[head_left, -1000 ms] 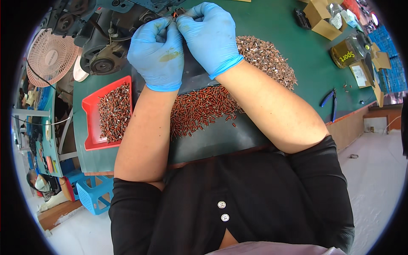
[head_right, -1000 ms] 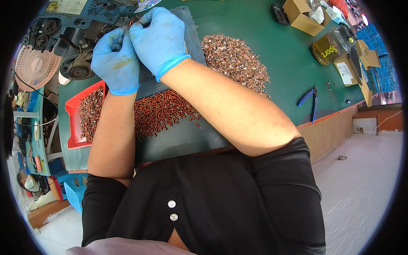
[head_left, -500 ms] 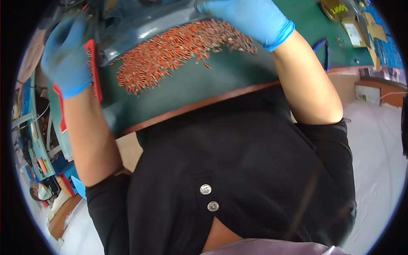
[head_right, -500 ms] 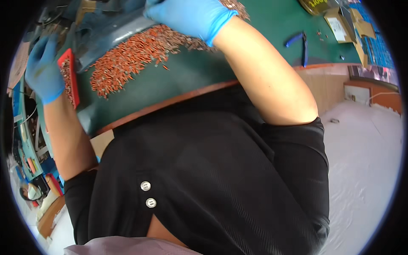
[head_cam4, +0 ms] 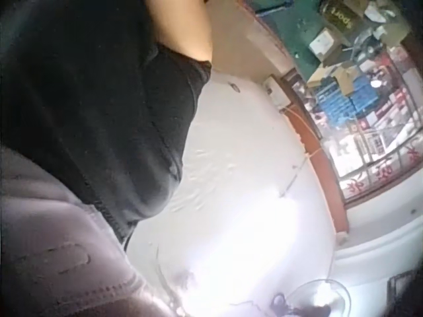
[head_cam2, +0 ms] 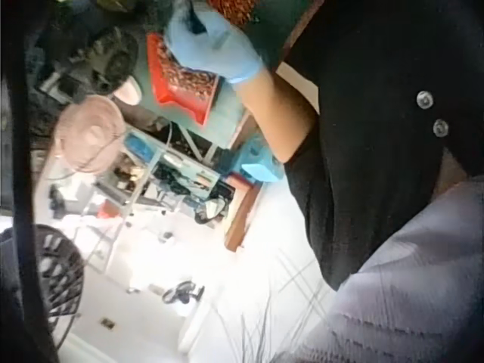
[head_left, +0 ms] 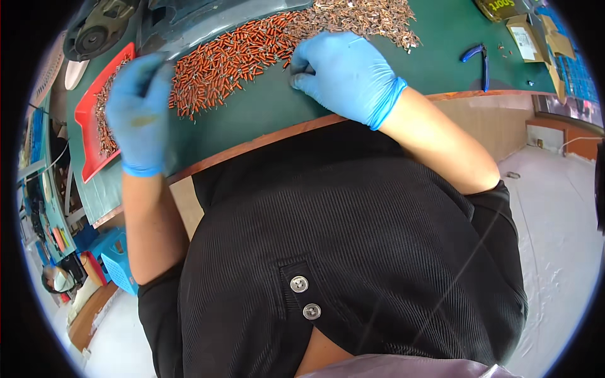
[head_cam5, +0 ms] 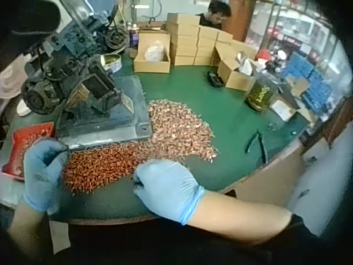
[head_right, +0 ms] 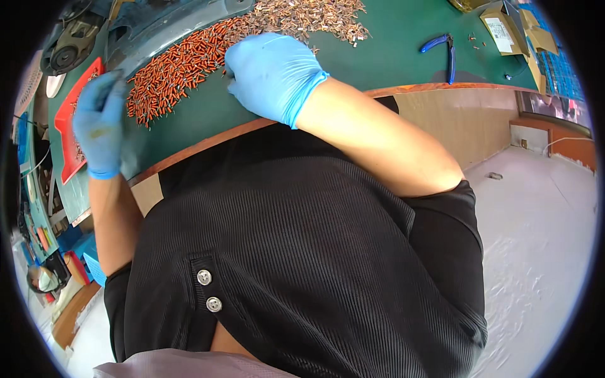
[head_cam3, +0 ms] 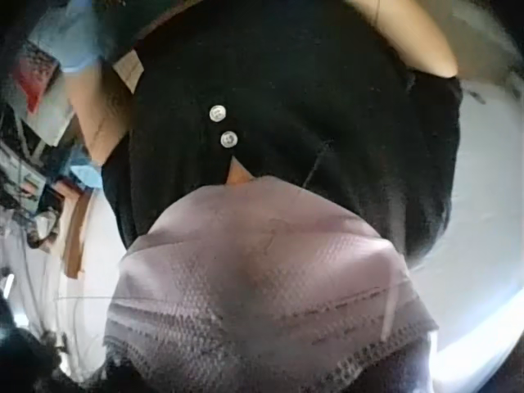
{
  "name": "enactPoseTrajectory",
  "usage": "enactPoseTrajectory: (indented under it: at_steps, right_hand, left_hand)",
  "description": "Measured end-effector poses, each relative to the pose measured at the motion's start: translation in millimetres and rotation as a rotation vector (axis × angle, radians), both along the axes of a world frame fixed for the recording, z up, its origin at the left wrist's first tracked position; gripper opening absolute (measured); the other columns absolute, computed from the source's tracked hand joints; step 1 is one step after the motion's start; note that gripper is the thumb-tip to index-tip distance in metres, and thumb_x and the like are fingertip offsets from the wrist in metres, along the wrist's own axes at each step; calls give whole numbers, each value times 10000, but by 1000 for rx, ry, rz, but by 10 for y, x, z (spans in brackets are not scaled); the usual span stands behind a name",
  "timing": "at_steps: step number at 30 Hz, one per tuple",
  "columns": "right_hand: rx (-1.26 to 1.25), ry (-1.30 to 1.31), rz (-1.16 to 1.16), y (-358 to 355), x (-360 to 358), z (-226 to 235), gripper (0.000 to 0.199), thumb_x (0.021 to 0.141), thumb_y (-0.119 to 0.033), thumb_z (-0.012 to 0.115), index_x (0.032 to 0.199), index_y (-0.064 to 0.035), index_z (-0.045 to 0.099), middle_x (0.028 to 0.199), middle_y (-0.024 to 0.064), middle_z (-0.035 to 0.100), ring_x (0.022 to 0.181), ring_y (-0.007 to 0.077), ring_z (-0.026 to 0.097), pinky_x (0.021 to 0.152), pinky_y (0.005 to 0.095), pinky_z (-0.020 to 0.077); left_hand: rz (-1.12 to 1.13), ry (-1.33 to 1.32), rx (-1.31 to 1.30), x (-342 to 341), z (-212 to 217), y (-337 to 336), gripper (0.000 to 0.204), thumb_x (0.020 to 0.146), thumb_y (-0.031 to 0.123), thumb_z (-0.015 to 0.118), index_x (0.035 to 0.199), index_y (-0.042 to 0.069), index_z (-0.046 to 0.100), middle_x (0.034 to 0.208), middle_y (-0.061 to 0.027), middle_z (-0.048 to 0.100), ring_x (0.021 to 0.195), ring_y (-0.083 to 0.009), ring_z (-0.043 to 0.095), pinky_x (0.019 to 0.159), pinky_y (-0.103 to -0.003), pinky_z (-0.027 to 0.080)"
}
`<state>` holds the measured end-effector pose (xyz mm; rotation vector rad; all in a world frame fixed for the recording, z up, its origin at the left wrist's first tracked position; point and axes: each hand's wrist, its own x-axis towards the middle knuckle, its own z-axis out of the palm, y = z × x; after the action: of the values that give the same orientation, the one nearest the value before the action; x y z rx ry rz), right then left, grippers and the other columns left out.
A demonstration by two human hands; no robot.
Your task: Manually sorting and inspecting small electronic components on a workbench.
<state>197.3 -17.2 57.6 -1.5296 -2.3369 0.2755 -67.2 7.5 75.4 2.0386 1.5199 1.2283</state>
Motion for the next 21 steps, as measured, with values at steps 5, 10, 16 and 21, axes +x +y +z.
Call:
enactPoseTrajectory:
  at_steps: [5, 10, 16, 21]
  right_hand:
    - [40, 324, -116, 151, 282, -4, 130, 767, -135, 665, 856, -42, 684, 757, 130, 659, 690, 256, 657, 676, 342, 531]
    - [85, 241, 4, 126, 359, -94, 135, 756, -73, 679, 883, -27, 675, 802, 127, 647, 704, 233, 652, 691, 330, 532]
    - [208, 113, 70, 101, 295, -170, 138, 736, -82, 694, 864, -32, 675, 819, 126, 638, 829, 311, 622, 775, 369, 508]
    - [7, 199, 4, 91, 365, -50, 139, 724, -62, 697, 856, -31, 673, 794, 125, 624, 804, 304, 621, 747, 378, 505]
  left_hand:
    - [-407, 367, 182, 611, 19, -210, 145, 755, 84, 683, 899, 68, 679, 890, -88, 647, 804, -262, 602, 729, -348, 487]
    - [-488, 536, 238, 887, -126, -252, 204, 745, 125, 673, 941, 68, 677, 951, -81, 639, 915, -285, 563, 811, -385, 471]
    - [-443, 586, 311, 861, -142, -183, 154, 768, 119, 632, 896, 47, 679, 958, -90, 639, 912, -296, 560, 805, -385, 475]
    - [-388, 555, 280, 749, -131, -176, 125, 734, 58, 657, 857, 54, 680, 941, -85, 637, 895, -298, 564, 782, -382, 480]
